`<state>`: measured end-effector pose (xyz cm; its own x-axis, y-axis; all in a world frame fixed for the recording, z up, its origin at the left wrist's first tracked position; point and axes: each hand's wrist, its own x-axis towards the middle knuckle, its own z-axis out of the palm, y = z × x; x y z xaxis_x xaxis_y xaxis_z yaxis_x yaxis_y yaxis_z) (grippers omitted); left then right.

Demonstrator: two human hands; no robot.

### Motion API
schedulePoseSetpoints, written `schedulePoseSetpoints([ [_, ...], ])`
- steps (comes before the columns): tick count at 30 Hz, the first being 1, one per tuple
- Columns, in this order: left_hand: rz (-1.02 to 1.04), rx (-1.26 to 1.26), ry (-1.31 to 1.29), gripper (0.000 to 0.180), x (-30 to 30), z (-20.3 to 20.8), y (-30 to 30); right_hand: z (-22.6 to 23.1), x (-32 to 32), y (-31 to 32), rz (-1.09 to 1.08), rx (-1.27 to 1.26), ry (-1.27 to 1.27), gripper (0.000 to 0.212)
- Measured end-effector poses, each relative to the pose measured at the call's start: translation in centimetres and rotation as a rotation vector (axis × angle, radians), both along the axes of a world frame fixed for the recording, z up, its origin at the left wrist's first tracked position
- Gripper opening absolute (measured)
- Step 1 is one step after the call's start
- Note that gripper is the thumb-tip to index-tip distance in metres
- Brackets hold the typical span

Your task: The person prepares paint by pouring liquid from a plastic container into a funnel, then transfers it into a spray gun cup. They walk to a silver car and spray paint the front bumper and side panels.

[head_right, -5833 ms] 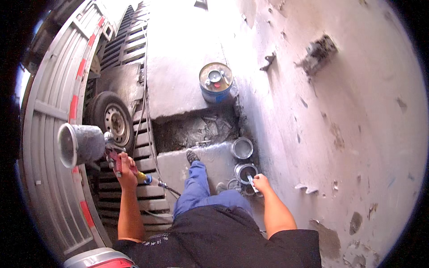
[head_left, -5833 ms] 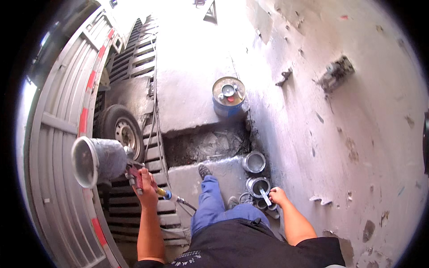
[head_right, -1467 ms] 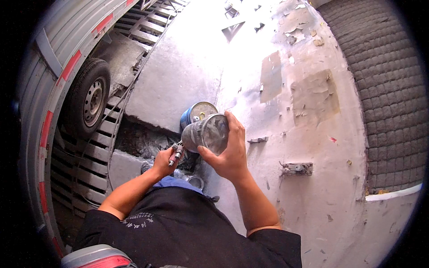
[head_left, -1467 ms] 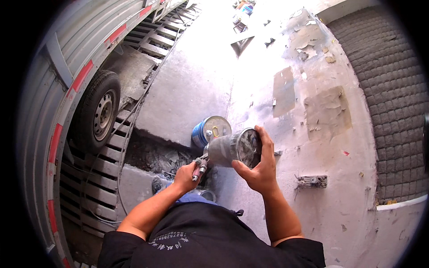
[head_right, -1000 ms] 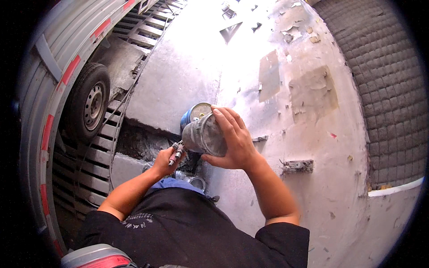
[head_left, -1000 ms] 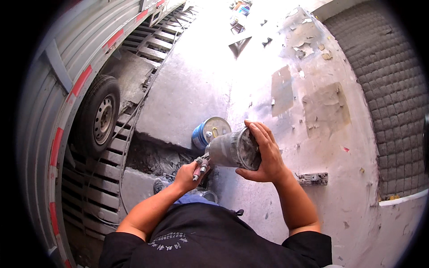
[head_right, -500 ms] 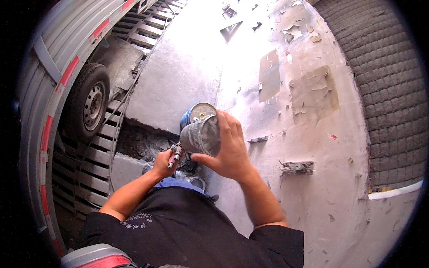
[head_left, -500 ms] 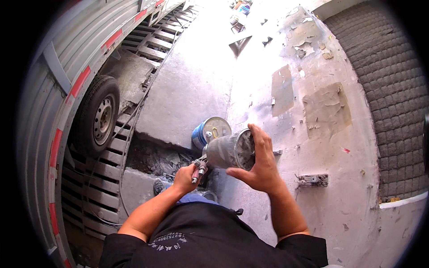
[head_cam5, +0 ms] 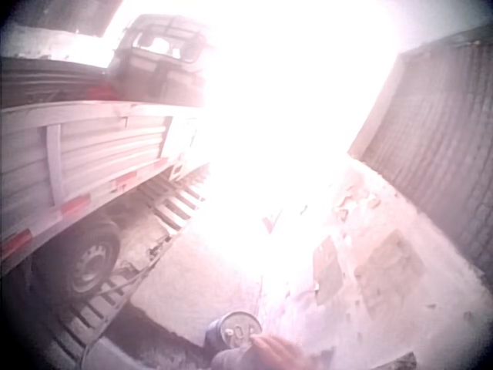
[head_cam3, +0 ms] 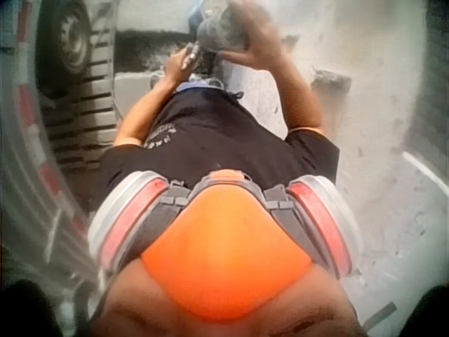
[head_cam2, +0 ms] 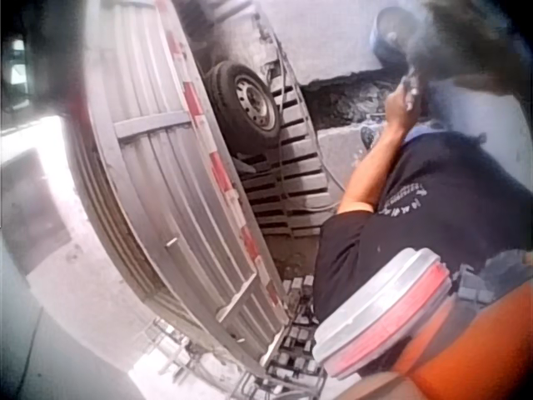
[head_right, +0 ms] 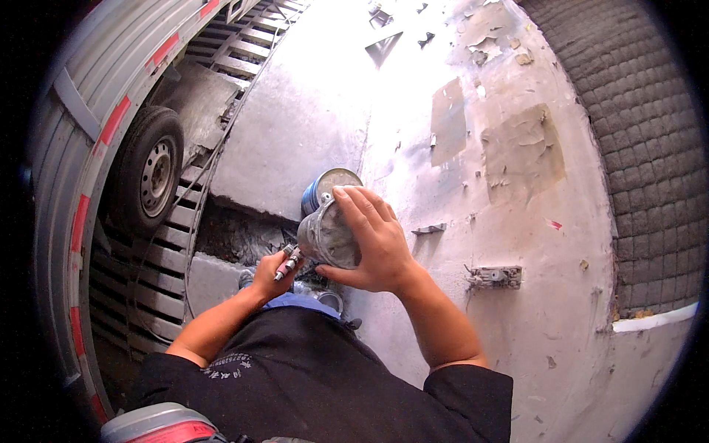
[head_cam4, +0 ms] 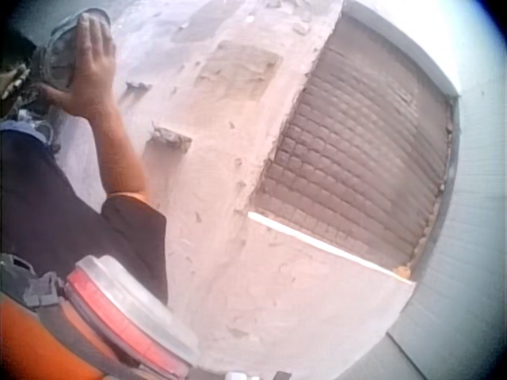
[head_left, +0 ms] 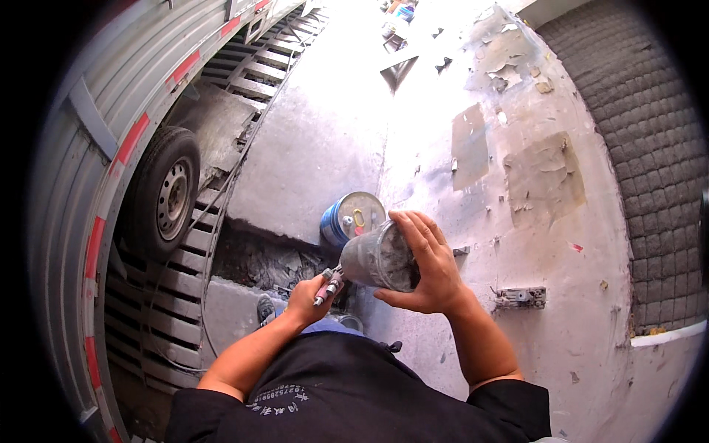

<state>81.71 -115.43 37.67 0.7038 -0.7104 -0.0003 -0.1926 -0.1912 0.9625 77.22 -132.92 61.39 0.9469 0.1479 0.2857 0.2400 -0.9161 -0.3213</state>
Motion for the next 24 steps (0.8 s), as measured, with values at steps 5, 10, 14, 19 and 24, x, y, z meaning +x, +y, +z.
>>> schedulePoseSetpoints([
  [5,0.021,-0.012,-0.026,0.017,-0.5,-0.2,-0.4,-0.7,-0.9,0.8,-0.185,-0.002,-0.059,0.091],
  [10,0.099,0.079,-0.096,0.017,0.2,-1.2,-1.4,-4.2,-1.0,2.7,-0.667,0.132,-0.122,0.098],
  [14,0.086,0.034,-0.126,0.018,0.7,-1.0,-1.4,-1.0,-0.6,2.2,-0.526,0.157,0.091,0.106],
  [19,0.021,0.009,-0.029,0.019,0.7,-1.0,-1.6,2.0,-0.6,-1.3,-0.121,-0.001,0.215,0.103],
  [24,0.031,0.041,0.038,0.019,0.3,-1.1,-1.4,0.9,-1.0,-1.1,-0.230,-0.041,0.177,0.107],
])
